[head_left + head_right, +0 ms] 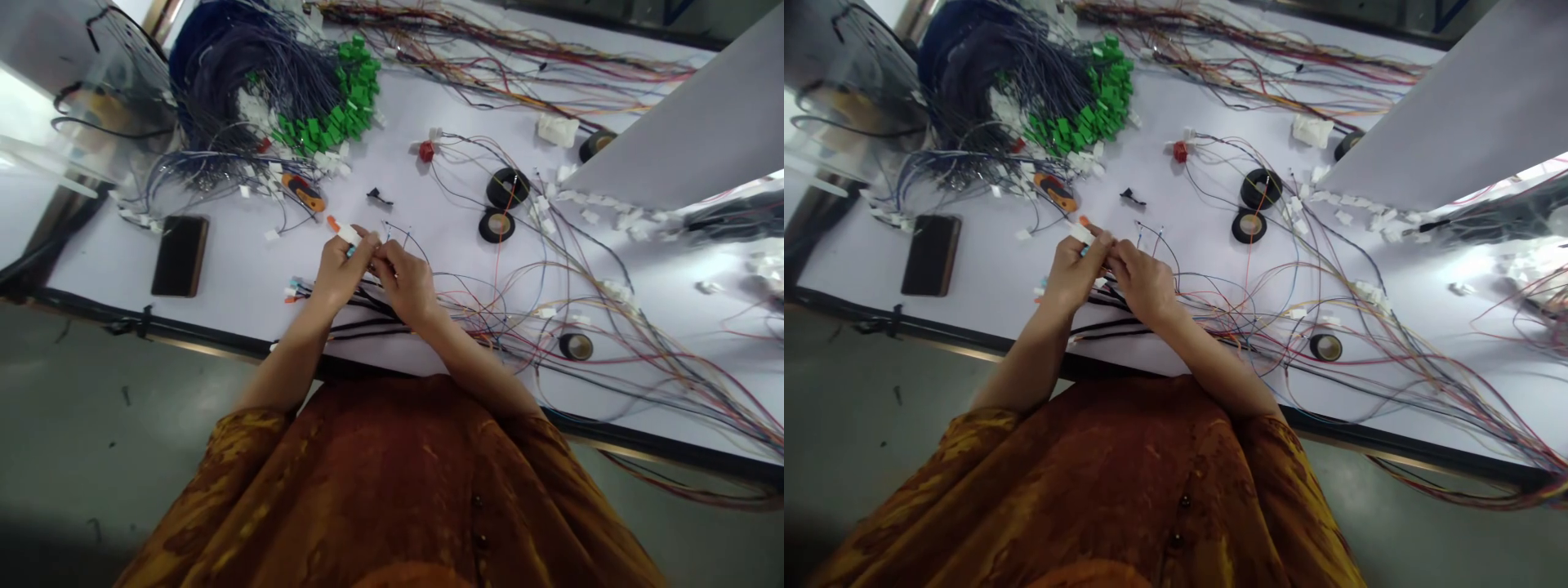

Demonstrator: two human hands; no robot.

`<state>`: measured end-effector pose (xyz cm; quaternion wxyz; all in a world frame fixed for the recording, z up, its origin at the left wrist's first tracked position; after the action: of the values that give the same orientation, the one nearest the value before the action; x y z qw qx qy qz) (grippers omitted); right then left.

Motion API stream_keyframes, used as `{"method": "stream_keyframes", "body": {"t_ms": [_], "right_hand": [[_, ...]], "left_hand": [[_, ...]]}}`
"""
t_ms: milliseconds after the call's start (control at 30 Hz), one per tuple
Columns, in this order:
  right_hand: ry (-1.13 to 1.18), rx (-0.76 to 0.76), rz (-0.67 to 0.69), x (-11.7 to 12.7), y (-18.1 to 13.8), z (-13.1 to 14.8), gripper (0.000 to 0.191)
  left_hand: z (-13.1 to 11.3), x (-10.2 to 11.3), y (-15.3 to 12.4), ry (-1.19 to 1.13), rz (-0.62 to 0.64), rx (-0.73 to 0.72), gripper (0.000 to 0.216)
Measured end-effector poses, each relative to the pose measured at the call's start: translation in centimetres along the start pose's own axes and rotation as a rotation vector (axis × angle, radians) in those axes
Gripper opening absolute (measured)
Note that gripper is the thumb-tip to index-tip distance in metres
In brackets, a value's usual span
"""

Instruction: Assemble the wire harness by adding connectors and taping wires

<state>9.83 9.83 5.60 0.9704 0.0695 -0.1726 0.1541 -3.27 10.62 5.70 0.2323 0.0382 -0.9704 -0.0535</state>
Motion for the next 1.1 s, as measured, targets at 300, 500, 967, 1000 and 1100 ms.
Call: {"method": "stream_keyframes", "body": {"t_ms": [300, 500, 967, 1000, 1100], "right_hand": [[-0.139, -0.029, 0.267, -0.9, -0.6, -2.6, 0.028], [-0.003, 0.026, 0.338, 0.7, -2.6, -5.6, 0.031], [-0.041, 0.073, 0.252, -1.0, -2.0, -3.3, 0.025], [-0.016, 0.082, 0.233, -0.8, -2.1, -3.9, 0.024], [0.079, 0.089, 0.139, -0.1, -1.7, -4.9, 0.027]], "left_hand": [[-0.3, 0.8, 1.1, 0.084, -0.127, -0.088, 0.036], [0.6, 0.1, 0.3, 0.148, -0.190, -0.101, 0.027], [0.9, 0.9, 0.1, -0.066, -0.167, 0.110, 0.018], [1.6, 0.7, 0.2, -0.147, -0.150, 0.171, 0.020], [2.9, -0.6, 0.4, -0.416, -0.013, 0.324, 0.029]]}}
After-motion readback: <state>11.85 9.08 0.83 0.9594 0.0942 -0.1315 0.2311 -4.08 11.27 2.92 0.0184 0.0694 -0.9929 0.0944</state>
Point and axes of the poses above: each hand's wrist, its own y-axis towards the middle knuckle, its own x-axis out of the back of the hand, z = x × y, the point moved 5 cm from there along y, towards the middle knuckle, and after that the axes turned 15 degrees about y, right-handed, at the moved point
